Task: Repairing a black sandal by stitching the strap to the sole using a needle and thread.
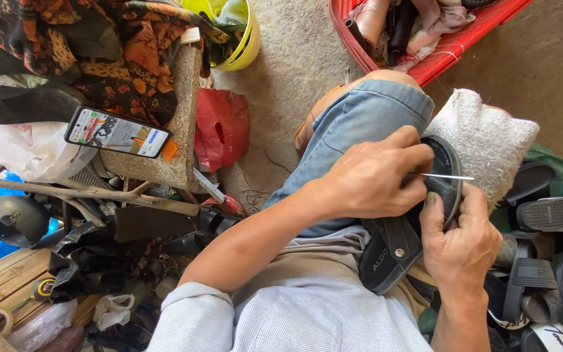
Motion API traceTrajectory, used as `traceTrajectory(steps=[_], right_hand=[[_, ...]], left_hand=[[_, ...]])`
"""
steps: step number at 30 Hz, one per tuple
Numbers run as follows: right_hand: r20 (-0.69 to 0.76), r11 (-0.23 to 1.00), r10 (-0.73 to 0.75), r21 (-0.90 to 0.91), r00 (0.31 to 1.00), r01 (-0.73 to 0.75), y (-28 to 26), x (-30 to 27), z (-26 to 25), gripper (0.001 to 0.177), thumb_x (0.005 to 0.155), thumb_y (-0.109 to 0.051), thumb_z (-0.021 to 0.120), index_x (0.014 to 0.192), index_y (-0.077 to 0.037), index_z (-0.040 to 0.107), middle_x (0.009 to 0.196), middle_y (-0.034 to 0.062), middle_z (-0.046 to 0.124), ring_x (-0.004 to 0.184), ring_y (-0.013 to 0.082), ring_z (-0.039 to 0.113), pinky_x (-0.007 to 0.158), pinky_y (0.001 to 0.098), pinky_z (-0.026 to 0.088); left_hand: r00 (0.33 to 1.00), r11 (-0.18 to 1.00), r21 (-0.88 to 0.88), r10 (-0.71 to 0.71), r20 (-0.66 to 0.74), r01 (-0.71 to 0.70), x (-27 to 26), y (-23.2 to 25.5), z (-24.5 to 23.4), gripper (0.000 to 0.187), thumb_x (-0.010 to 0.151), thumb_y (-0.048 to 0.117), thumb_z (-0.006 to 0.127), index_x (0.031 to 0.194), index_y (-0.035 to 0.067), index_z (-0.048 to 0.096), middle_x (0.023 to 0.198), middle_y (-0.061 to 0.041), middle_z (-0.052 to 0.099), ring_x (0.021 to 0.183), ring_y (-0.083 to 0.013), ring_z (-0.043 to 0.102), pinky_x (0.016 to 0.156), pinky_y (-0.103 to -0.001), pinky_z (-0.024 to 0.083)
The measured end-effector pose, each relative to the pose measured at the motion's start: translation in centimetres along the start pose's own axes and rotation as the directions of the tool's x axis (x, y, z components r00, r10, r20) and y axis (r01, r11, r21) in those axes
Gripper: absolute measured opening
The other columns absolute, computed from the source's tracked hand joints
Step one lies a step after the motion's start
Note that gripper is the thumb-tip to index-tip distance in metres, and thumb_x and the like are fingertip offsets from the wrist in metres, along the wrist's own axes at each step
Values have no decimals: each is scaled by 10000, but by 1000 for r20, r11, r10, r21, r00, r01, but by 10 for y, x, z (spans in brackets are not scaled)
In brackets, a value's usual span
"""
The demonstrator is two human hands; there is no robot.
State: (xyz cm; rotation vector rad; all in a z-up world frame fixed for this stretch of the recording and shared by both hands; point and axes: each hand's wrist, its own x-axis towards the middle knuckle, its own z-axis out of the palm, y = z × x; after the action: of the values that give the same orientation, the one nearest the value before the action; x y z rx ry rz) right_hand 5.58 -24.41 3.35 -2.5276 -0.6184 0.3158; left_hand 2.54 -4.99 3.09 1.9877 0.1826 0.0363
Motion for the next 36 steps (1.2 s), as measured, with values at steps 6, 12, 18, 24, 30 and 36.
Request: traceTrajectory(steps=[6, 12, 18, 24, 30, 36], right_hand=[[32, 1000, 2, -25, 1000, -2, -1, 3, -3, 302, 1047, -179, 654, 1197, 82, 638, 718, 107, 623, 539, 225, 539, 543, 361, 442], [70, 1000, 25, 7, 997, -26, -6, 7, -11, 381, 1031, -223, 660, 1246, 91, 648, 832, 168, 700, 643, 260, 640, 577, 361, 483], [97, 997, 77, -14, 992, -76, 0, 7, -18, 424, 997, -333, 748, 1098, 69, 663, 743, 115, 618, 606, 208, 527, 584, 335, 426], [-59, 958, 166, 245, 984, -147, 78, -14, -11, 577, 1222, -120, 583, 694, 52, 429, 596, 26, 343, 564, 131, 265, 537, 304, 249], [68, 676, 436, 633, 897, -376, 137, -40, -22, 175, 1114, -186, 554, 1083, -29, 625, 765, 43, 561, 604, 68, 433, 519, 194, 418], [-279, 982, 79, -141, 957, -122, 95, -12, -34, 202, 953, 53, 737, 1142, 99, 682, 1384, 263, 562, 1196, 382, 543, 922, 425, 533]], left_hand=[[983, 753, -657, 101, 151, 23, -33, -36, -74, 143, 869, 98, 571, 970, 0, 597, 1082, -63, 587, 966, -185, 504, 889, -313, 417], [912, 519, -852, -378, -159, 67, -94, -99, -128, 181, 895, 52, 541, 737, 125, 490, 660, -44, 554, 480, -86, 412, 429, -211, 300], [696, 714, -579, -643, -319, 394, -111, -152, -100, 278, 977, 108, 645, 710, 107, 567, 584, 15, 535, 501, -59, 436, 468, -195, 335], [751, 870, -223, -493, -439, 440, -102, -163, -79, 287, 978, 109, 613, 721, 72, 490, 630, 48, 415, 576, -78, 333, 518, -246, 302], [842, 757, 391, -390, -372, 523, -81, -146, -86, 225, 1010, 286, 637, 1073, 101, 749, 1006, -72, 684, 714, -293, 649, 618, -405, 498], [967, 979, 184, -36, -253, 84, -23, -48, -65, 317, 862, -47, 717, 1175, -1, 693, 1175, -142, 667, 884, -250, 667, 736, -333, 548]])
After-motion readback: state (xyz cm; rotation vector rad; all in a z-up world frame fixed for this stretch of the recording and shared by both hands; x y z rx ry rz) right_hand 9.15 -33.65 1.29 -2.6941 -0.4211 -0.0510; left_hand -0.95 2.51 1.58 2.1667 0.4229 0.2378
